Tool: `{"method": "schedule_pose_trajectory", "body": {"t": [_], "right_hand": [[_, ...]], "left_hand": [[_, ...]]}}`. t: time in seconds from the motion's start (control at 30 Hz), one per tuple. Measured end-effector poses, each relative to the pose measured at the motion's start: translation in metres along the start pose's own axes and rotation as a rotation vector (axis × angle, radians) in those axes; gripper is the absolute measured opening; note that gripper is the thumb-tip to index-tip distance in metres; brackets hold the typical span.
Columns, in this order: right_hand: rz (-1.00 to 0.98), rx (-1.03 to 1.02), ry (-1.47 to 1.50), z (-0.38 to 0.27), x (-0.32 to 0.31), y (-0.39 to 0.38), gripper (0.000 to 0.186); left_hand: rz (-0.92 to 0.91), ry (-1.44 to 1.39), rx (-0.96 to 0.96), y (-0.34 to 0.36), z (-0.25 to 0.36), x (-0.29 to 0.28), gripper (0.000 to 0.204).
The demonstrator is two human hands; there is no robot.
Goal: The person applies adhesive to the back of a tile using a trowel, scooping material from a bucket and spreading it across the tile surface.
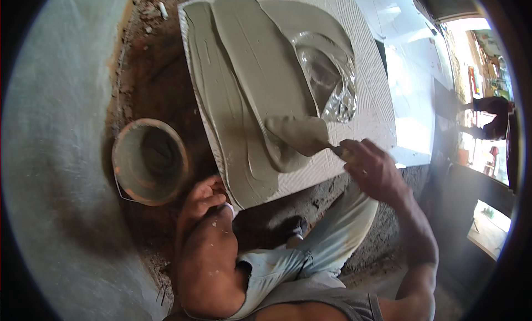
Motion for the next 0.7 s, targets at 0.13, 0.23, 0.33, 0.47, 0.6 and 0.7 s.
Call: {"method": "schedule_pose_trajectory", "body": {"t": [0.13,0.23,0.33,0.47,0.6,0.7], "right_hand": [[0.122,-0.047,0.058,-0.046,0.036,0.065,0.046],[0.205,-0.056,-0.044,-0.054,0.057,0.134,0.044],[0.177,0.012,-0.044,-0.076,0.069,0.207,0.044],[0.172,0.032,-0.062,-0.087,0.075,0.283,0.038],[0.148,0.078,-0.075,-0.068,0.070,0.312,0.034],[0.144,0.083,-0.206,-0.040,0.051,0.301,0.037]], "left_hand": [[0.017,0.043,-0.035,0.000,-0.001,-0.009,0.050],[0.000,0.121,-0.027,0.007,0.005,-0.005,0.044],[0.047,0.209,0.014,0.004,0.009,-0.005,0.036],[0.072,0.302,-0.050,0.010,0.007,-0.008,0.035],[0.043,0.268,0.025,0.013,-0.004,-0.013,0.024],[0.028,0.197,0.029,0.010,0.004,-0.002,0.023]]}}
Point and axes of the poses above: each hand's wrist, its own y-axis towards the middle knuckle, its own x-axis out of the palm, z = x × y, the point moved 3 cm from there along y, towards the middle knuckle, and after that the axes turned 7 degrees about -x, right-handed, at the moved point
